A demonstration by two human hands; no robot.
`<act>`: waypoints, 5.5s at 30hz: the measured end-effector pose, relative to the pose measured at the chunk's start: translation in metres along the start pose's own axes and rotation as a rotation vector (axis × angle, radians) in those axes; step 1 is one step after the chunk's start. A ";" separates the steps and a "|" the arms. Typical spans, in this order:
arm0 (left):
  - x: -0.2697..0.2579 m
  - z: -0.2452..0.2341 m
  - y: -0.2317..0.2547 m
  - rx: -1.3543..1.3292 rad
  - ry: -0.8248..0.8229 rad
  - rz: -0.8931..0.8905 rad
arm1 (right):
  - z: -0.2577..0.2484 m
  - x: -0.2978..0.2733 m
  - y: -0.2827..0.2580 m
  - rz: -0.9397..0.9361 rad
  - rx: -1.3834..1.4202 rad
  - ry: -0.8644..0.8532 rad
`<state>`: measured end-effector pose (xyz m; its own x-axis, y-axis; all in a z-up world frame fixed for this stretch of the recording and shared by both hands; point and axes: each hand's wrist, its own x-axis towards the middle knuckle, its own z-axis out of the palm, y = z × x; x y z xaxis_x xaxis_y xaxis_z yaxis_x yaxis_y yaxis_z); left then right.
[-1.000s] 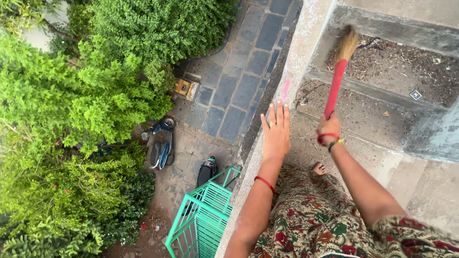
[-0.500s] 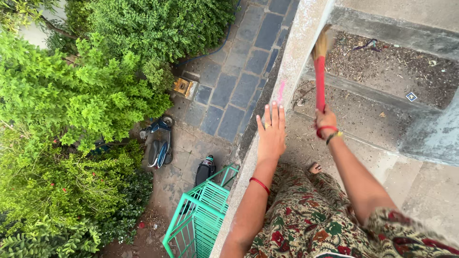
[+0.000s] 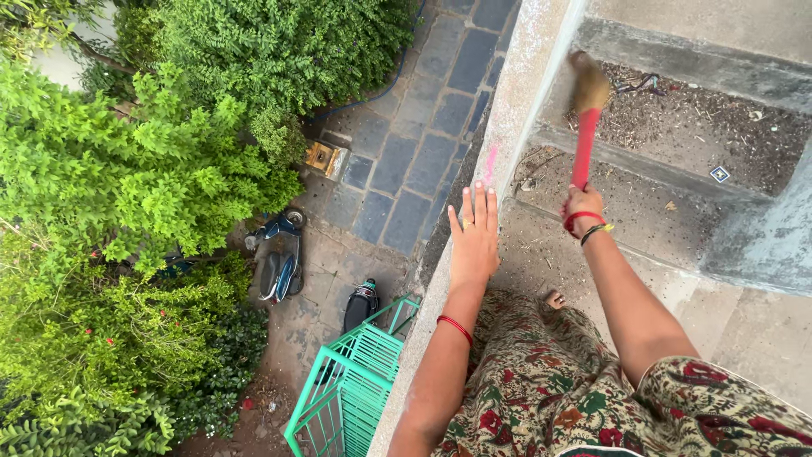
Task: The person sweeps debris off of concrete outdoor stairs using a handheld broom.
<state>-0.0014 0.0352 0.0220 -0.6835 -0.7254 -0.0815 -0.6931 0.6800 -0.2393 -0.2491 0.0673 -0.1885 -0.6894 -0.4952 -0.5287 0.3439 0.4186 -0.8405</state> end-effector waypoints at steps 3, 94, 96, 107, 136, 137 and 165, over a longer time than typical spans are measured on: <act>0.000 -0.002 -0.001 -0.034 -0.048 0.011 | 0.019 -0.026 0.018 -0.006 0.003 0.089; -0.001 -0.003 -0.013 -0.052 -0.014 -0.001 | -0.102 -0.126 0.055 0.012 -0.446 0.295; 0.001 -0.001 -0.014 -0.057 -0.013 -0.017 | -0.134 -0.104 0.052 -0.222 -0.814 0.376; -0.001 0.007 -0.020 -0.036 -0.034 -0.020 | -0.316 -0.065 0.053 0.016 -1.122 0.399; 0.002 0.023 -0.041 0.181 0.089 -0.009 | -0.298 -0.150 0.104 -0.036 -0.891 0.421; 0.002 0.022 -0.041 0.193 0.082 -0.003 | -0.298 -0.154 0.106 0.013 -0.908 0.430; 0.074 0.039 0.142 -0.362 -0.094 0.641 | -0.266 -0.159 0.102 0.108 -0.843 0.473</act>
<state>-0.1412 0.0736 -0.0556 -0.9682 -0.1696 -0.1839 -0.2081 0.9540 0.2158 -0.2738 0.3908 -0.1591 -0.9292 -0.1420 -0.3412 -0.0219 0.9428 -0.3327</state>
